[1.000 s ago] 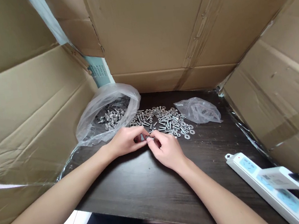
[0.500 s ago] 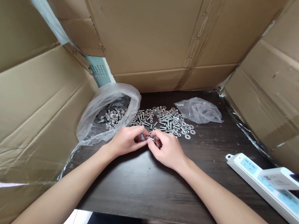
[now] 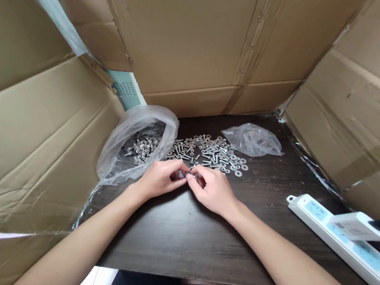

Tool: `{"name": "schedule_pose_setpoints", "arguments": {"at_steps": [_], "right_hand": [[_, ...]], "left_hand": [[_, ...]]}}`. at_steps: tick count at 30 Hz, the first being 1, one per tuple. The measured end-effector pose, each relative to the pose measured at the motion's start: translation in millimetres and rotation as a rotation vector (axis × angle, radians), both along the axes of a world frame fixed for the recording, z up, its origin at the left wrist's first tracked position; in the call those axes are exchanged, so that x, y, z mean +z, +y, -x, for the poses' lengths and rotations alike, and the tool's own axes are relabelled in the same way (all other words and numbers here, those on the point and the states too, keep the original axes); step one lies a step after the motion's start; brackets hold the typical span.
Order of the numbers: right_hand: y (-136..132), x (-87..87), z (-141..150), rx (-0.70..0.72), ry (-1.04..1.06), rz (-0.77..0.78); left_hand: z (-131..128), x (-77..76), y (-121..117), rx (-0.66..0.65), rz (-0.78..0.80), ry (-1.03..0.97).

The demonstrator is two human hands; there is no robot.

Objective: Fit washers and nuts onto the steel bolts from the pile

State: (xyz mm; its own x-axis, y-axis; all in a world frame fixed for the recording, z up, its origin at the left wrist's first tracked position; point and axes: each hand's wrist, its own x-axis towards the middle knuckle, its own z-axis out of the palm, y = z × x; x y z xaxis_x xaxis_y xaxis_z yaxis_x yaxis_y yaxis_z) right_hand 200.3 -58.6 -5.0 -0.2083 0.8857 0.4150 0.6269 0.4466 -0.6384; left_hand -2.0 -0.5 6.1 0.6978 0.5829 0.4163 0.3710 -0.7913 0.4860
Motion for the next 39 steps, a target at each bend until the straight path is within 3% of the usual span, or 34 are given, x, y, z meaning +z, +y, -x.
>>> {"name": "schedule_pose_setpoints", "arguments": {"at_steps": [39], "right_hand": [[0.6,0.8,-0.2,0.004,-0.003,0.032]], "left_hand": [[-0.5,-0.1,-0.1,-0.005,-0.006,-0.011]]}}
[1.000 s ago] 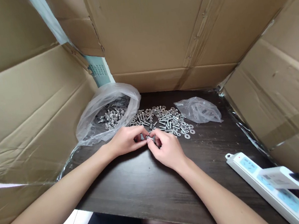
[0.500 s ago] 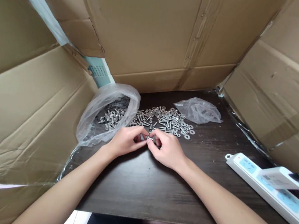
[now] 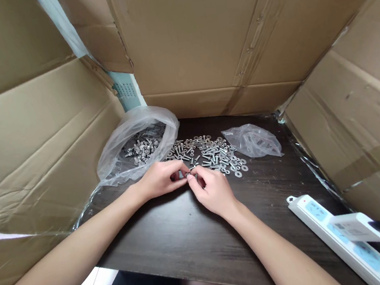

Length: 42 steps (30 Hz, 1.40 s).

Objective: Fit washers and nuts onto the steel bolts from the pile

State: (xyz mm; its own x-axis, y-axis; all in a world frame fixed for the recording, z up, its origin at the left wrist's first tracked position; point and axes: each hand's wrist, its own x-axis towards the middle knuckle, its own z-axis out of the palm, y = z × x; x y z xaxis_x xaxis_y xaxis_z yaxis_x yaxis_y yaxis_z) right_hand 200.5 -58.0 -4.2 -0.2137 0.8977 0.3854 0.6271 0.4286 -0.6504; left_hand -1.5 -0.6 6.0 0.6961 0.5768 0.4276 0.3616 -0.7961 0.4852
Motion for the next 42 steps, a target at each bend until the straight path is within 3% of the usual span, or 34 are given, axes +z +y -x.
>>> {"name": "schedule_pose_setpoints", "arguments": {"at_steps": [13,42], "right_hand": [[0.0,-2.7,0.8,-0.027,0.017,-0.059],[-1.0,-0.9,1.0,-0.007,0.015,-0.033]], "left_hand": [[0.7,-1.0,0.7,0.011,-0.004,0.033],[-0.8,-0.1,-1.0,0.019,-0.006,0.017]]}}
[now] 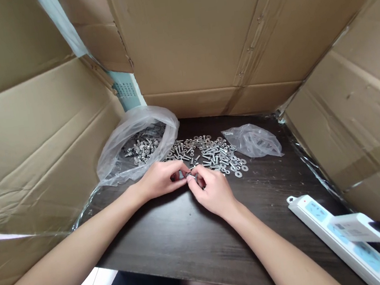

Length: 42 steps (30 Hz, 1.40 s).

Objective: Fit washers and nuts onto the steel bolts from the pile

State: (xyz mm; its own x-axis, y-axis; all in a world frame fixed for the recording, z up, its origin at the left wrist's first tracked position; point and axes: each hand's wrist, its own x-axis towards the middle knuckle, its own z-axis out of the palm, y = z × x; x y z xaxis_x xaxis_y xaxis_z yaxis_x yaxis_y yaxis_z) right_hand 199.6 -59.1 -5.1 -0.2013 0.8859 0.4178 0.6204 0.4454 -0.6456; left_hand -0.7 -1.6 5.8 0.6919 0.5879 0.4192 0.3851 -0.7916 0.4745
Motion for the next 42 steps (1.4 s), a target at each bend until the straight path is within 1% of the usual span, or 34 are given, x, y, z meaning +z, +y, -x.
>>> {"name": "schedule_pose_setpoints", "arguments": {"at_steps": [10,16,26,35,42], "right_hand": [[0.3,-1.4,-0.5,-0.016,0.006,-0.017],[1.1,-0.8,-0.4,-0.009,0.000,-0.048],[1.3,-0.9,-1.8,0.014,-0.004,-0.017],[0.5,-1.3,-0.3,0.003,-0.020,-0.042],[1.2,-1.1,0.9,0.015,-0.024,-0.018]], "left_hand": [[0.6,1.2,0.5,0.009,0.019,0.016],[0.2,-0.2,-0.2,0.006,0.000,0.008],[-0.6,0.7,0.1,-0.002,0.003,0.005],[-0.4,0.1,0.2,-0.003,-0.011,-0.001],[-1.6,-3.0,-0.6,0.003,-0.020,-0.001]]}}
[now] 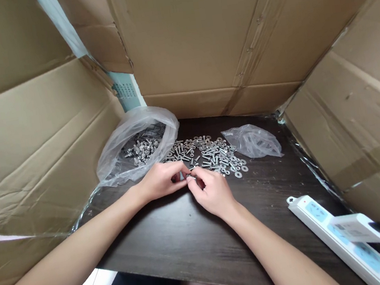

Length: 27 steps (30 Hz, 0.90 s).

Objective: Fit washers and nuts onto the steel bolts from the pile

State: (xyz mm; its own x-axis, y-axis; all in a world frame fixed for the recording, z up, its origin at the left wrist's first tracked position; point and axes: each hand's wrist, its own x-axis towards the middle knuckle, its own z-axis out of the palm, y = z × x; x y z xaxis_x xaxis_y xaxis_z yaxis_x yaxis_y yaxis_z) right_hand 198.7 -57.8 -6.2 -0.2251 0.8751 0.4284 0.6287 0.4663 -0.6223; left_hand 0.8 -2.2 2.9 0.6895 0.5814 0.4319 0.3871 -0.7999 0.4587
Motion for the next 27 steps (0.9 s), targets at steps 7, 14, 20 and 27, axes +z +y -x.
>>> {"name": "schedule_pose_setpoints", "arguments": {"at_steps": [7,14,20,27], "right_hand": [[0.4,1.5,-1.0,0.008,0.011,-0.016],[-0.3,0.5,-0.8,-0.042,0.013,-0.024],[-0.2,1.6,-0.6,-0.048,-0.001,0.002],[-1.2,2.5,-0.9,-0.017,0.007,0.059]], "left_hand": [[0.5,-1.5,1.2,0.005,-0.003,-0.008],[1.9,0.5,2.0,-0.001,-0.007,-0.003],[1.9,0.1,2.0,-0.006,-0.007,0.003],[-0.6,-0.3,-0.9,0.006,-0.021,0.005]]}}
